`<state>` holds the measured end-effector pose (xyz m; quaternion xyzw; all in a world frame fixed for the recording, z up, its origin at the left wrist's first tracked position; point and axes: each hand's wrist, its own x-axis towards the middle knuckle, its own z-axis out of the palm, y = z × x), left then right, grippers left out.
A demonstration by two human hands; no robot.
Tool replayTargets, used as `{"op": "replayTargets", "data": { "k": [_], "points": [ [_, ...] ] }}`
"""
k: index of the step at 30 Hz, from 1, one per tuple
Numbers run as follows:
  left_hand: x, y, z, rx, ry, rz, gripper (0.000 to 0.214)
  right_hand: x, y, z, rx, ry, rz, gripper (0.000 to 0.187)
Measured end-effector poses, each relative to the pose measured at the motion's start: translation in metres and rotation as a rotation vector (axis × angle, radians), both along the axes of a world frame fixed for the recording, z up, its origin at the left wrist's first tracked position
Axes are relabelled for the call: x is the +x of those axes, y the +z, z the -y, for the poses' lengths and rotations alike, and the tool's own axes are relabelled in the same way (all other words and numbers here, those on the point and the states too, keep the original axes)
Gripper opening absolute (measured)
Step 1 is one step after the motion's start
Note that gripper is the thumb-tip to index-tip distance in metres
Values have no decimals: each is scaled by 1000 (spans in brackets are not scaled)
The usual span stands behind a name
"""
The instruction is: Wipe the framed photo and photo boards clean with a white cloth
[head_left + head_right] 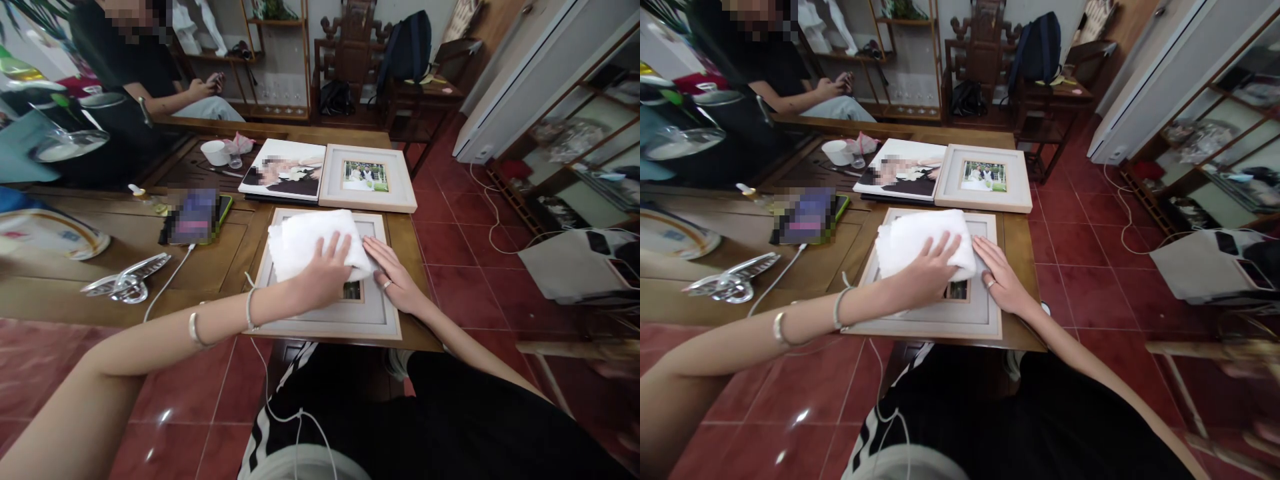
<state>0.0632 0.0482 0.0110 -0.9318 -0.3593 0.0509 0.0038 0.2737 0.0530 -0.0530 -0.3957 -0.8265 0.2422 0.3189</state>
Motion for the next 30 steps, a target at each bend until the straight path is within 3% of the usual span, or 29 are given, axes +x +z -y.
{"op": "replayTargets", "data": {
  "k": [5,10,13,19,24,30],
  "points": [
    [12,2,-4,-132,11,46,42,1,-4,0,24,12,-22,55],
    [13,11,17,-248,-49,32,47,1,-3,0,9,17,-14,53],
    [6,15,36,-315,-118,17,40,0,-2,0,-9,2,-3,53],
    [-7,10,65,-241,-149,59,27,0,-1,0,-12,8,-6,58],
    [-34,4,60,-213,-81,48,23,0,-2,1,-19,0,-11,58],
    [-85,10,64,-175,82,44,30,-1,-2,1,-18,-3,-30,58]
  ]
}}
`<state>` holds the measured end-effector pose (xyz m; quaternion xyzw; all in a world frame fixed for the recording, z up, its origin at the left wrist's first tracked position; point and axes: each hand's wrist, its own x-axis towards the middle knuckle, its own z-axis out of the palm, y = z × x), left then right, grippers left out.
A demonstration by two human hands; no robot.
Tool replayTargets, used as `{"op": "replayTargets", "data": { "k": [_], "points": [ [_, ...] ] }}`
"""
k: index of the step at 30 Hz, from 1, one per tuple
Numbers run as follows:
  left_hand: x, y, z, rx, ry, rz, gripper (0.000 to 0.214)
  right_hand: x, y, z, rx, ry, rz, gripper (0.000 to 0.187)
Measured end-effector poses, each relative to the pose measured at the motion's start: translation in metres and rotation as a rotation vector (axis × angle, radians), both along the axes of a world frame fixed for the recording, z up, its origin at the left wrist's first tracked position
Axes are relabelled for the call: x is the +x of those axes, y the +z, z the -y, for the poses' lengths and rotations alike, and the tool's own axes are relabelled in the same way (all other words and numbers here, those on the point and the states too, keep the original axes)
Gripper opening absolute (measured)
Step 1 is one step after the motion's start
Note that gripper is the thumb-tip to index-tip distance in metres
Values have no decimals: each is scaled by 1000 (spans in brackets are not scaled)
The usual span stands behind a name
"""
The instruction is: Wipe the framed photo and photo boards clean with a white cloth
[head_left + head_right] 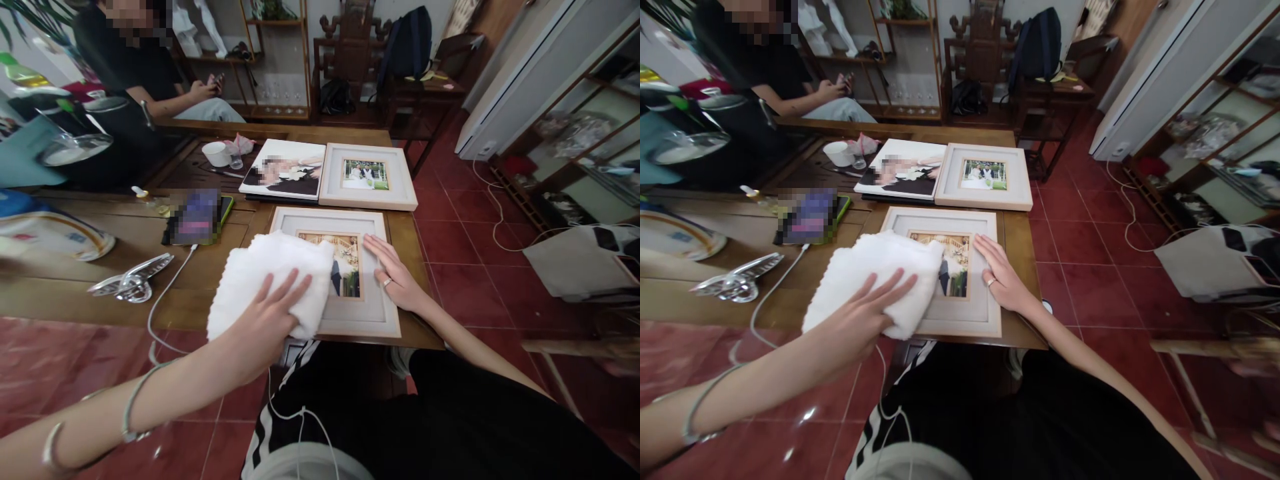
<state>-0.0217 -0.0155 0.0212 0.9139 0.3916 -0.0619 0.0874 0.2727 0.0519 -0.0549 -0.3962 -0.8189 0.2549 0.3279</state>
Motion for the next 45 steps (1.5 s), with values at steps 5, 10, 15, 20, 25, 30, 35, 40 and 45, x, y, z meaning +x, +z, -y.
{"op": "replayTargets", "data": {
  "k": [5,10,15,20,25,30,35,40,45],
  "points": [
    [-25,4,4,108,74,-7,29,0,1,1,9,9,-1,58],
    [-22,-9,-26,302,102,-41,22,-1,1,1,16,22,25,56],
    [-22,-17,-86,448,212,-30,27,-1,1,1,13,18,24,55],
    [-7,4,-123,535,254,223,33,-1,1,1,19,37,24,53],
    [53,17,-136,344,-74,405,33,0,0,0,27,37,18,50],
    [92,4,-150,197,-247,271,22,1,-3,-1,25,17,28,48],
    [87,-2,-146,242,-205,108,18,0,-1,-1,35,32,9,44],
    [68,7,-135,299,-109,-60,23,0,1,-1,36,45,-3,44],
    [32,15,-130,341,30,-160,27,0,1,0,33,35,8,44]
  ]
}}
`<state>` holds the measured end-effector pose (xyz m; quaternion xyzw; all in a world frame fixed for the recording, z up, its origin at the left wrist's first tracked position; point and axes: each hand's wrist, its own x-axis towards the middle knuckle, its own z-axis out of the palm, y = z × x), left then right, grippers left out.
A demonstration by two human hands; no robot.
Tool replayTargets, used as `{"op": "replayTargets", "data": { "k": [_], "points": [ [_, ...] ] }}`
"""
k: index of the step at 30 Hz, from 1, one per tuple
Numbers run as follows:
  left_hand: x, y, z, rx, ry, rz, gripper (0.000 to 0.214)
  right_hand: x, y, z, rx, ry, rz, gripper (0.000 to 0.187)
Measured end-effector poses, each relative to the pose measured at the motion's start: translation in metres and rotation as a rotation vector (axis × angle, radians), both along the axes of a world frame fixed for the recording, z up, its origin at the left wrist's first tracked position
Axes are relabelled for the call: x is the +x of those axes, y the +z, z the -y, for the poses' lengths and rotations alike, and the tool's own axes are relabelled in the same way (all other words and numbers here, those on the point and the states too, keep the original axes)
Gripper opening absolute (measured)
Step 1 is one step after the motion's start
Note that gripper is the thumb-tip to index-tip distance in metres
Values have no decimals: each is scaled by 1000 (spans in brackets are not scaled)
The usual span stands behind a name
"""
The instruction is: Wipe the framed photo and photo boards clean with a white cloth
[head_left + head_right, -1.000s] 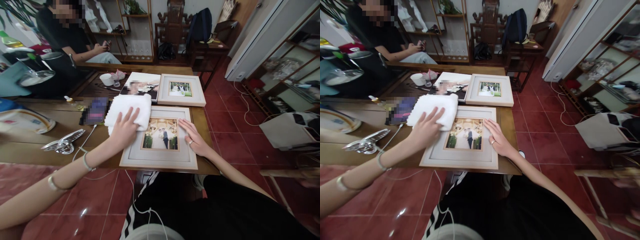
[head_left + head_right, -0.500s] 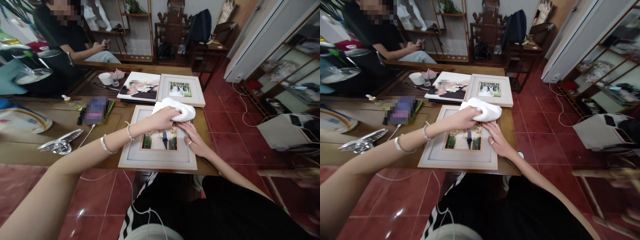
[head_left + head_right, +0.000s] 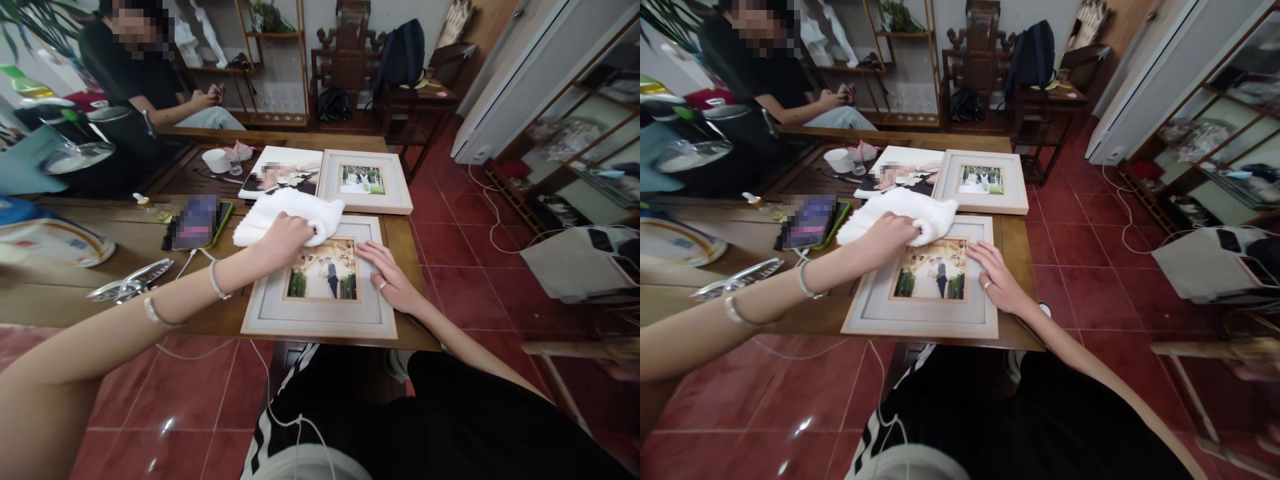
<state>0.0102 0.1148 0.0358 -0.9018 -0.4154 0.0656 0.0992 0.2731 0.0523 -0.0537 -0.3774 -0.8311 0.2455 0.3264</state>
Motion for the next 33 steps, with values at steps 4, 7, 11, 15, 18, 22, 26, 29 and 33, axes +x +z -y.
{"op": "replayTargets", "data": {
  "k": [4,7,11,15,18,22,26,29,33],
  "points": [
    [-27,0,8,22,97,-14,32,0,0,0,-4,-3,1,45],
    [-33,-4,27,29,111,-3,33,0,0,0,-12,-9,0,47],
    [-30,-8,72,-19,76,-11,30,1,-1,0,-26,-12,-4,49],
    [-34,-6,121,-115,-20,-72,36,1,-1,1,-32,-26,-13,49],
    [-42,-4,148,-202,-111,-5,45,0,-1,1,-36,-34,-19,49],
    [-48,-6,160,-235,-96,114,39,0,-1,1,-39,-32,-16,49],
    [-41,-18,140,-155,-30,169,41,0,-1,1,-31,-28,8,48],
    [-34,-31,109,-79,4,183,36,0,0,1,-16,-21,21,46],
    [-28,-42,59,15,29,202,30,0,0,1,-16,-17,22,45]
  ]
}}
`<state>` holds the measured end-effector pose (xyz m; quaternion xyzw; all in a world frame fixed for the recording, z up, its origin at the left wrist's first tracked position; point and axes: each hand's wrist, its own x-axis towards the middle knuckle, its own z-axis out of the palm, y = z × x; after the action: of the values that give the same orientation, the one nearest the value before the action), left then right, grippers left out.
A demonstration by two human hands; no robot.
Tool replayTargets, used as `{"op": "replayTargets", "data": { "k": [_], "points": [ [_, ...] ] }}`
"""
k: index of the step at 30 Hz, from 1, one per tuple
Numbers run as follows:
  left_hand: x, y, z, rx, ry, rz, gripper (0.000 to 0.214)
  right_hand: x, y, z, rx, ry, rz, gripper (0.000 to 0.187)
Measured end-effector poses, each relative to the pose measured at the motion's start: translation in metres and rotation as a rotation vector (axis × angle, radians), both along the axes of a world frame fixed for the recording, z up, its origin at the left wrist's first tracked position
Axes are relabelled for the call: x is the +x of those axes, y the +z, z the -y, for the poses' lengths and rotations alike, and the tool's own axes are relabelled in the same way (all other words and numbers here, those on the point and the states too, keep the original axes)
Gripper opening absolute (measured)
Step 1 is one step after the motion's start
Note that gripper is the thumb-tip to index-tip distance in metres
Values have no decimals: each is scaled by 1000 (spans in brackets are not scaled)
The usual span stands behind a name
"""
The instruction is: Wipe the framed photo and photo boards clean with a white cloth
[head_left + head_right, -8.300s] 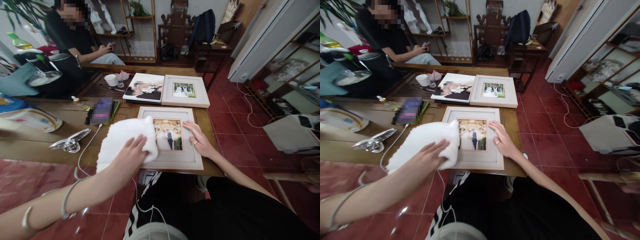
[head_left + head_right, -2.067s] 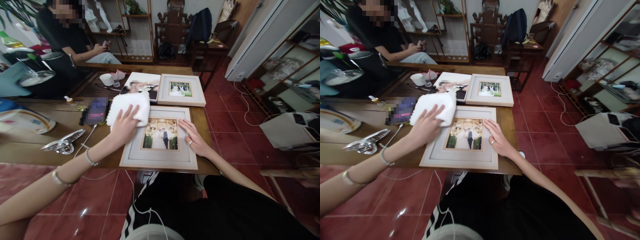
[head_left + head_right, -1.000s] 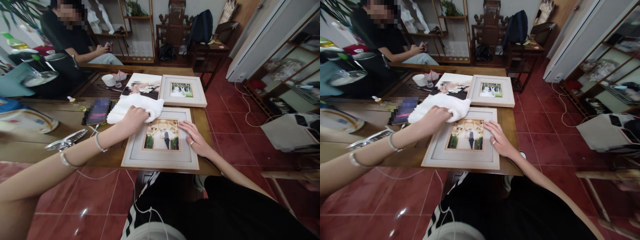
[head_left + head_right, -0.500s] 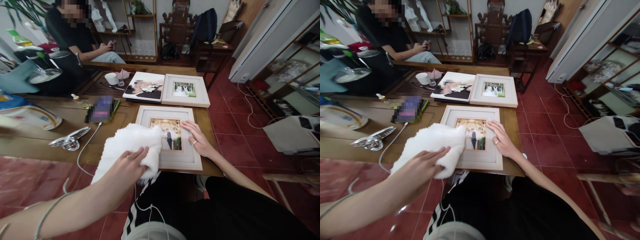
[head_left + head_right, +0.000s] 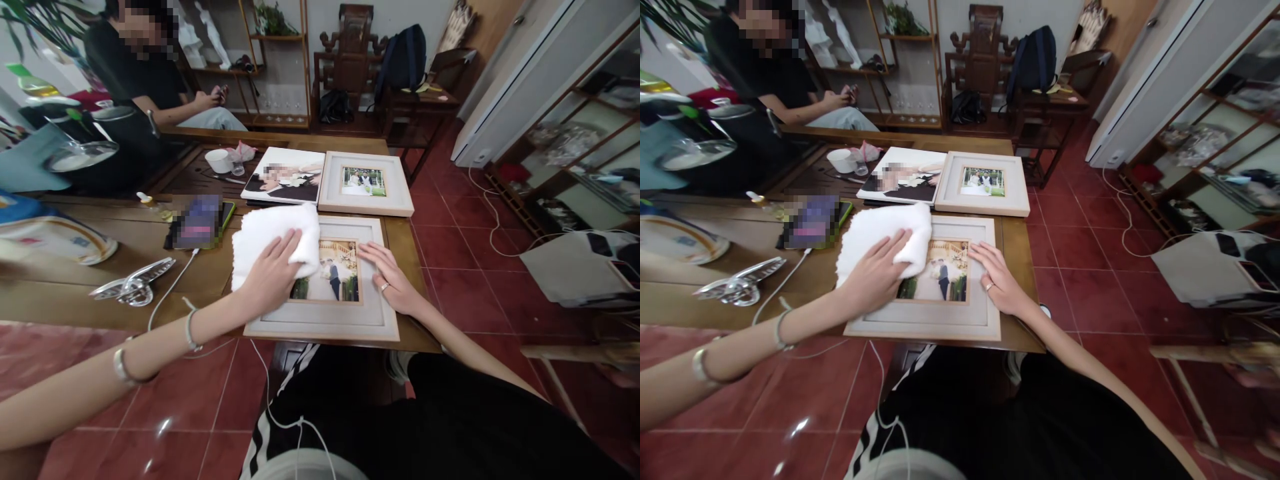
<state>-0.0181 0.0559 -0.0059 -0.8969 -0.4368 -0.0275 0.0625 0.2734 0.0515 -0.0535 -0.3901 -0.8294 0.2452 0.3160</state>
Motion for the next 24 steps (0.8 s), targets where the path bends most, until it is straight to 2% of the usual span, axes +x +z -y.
{"op": "replayTargets", "data": {
  "k": [4,6,8,10,13,19,22,24],
  "points": [
    [2,-1,-42,51,1,31,31,0,0,0,2,-1,-8,45],
    [3,0,-51,44,-29,32,27,0,1,1,-4,-7,-9,45],
    [3,1,-47,21,-53,16,22,0,1,1,-9,-11,-9,46],
    [4,4,-31,-19,-70,-12,19,0,0,0,-8,-14,-16,46],
    [3,9,6,-117,-95,-23,20,0,-1,0,-5,-18,-27,47],
    [-2,30,77,-320,-219,62,18,0,-3,-1,5,-25,-28,47],
    [3,33,93,-371,-265,111,20,0,-3,-1,17,-24,-26,48],
    [10,29,94,-364,-261,119,22,0,-3,-1,22,-27,-24,48]
  ]
}}
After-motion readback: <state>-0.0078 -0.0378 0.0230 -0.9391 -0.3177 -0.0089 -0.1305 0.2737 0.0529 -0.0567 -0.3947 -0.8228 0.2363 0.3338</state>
